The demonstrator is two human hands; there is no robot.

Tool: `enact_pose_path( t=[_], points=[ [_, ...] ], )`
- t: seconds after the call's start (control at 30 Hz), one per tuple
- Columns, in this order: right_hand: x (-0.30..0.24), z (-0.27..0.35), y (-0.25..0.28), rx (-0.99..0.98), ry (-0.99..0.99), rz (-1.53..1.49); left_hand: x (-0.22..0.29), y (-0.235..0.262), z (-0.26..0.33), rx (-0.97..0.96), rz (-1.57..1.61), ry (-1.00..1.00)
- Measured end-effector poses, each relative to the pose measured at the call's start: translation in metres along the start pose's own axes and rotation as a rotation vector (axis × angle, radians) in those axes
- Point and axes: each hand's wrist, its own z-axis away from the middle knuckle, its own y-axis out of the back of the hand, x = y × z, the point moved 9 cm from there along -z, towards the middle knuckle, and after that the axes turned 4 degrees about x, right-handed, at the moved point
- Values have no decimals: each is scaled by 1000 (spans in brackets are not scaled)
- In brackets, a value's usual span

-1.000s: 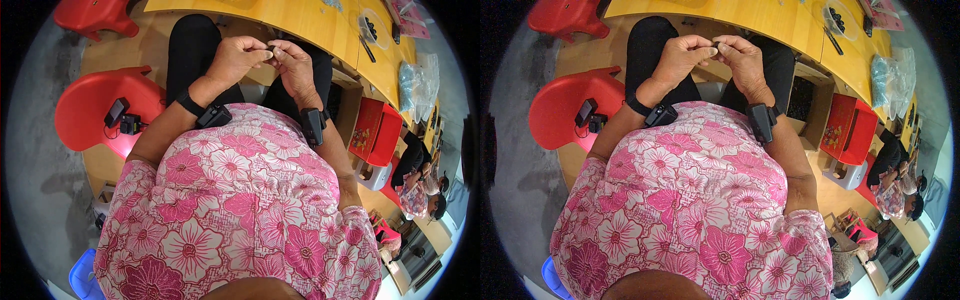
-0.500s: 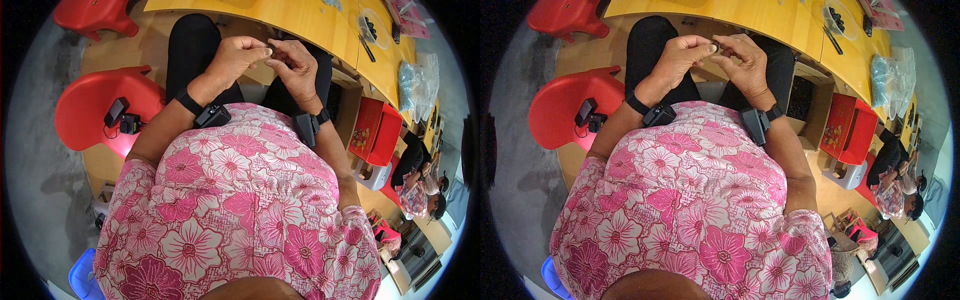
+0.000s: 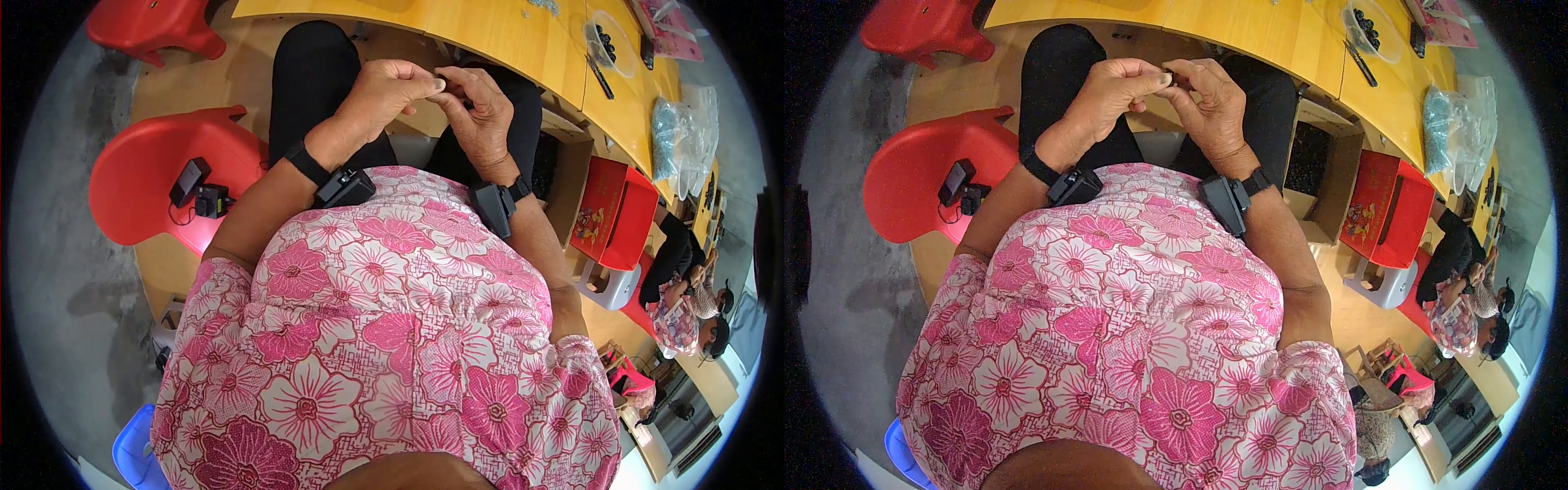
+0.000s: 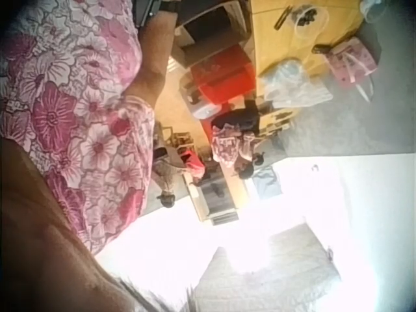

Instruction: The person takes black plastic pieces and small pins from the table and red basket, then inserts the pins into the black plastic pieces by hand.

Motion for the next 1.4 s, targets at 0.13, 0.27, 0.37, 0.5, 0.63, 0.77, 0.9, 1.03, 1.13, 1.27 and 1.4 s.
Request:
enact_pose_path(
  t=[0.13, 0.27, 0.37, 0.5, 0.63, 0.77, 0.9, 1.03, 1.13, 1.27, 1.4],
  points=[
    [0, 1, 0, 5, -27, -27, -4, 0, 1, -12, 38, 35],
    [0, 1, 3, 29, -39, -48, -5, -4, 3, -44, 91, 53],
    [0, 1, 4, 37, -29, -54, -1, -6, 4, -35, 134, -12],
    [-5, 0, 5, 15, -2, 20, 23, -13, 7, -151, -4, -342],
    [-10, -1, 5, 14, 38, 30, 38, -13, 9, -110, -265, -460],
    [-9, 0, 5, 17, 43, 49, 46, -13, 11, -97, -377, -548],
    [-11, 0, 4, 14, 57, 31, 56, -15, 16, -87, -469, -672],
    [-13, 1, 2, -1, 54, 38, 57, -13, 17, -52, -505, -695],
    [-17, -1, 3, -5, 83, 44, 61, -13, 21, -30, -493, -721],
    [-19, -4, 2, -29, 70, 106, 66, -13, 23, 4, -476, -730],
    [-28, -8, 4, -3, 142, 106, 68, -12, 23, 40, -488, -735]
  ],
)
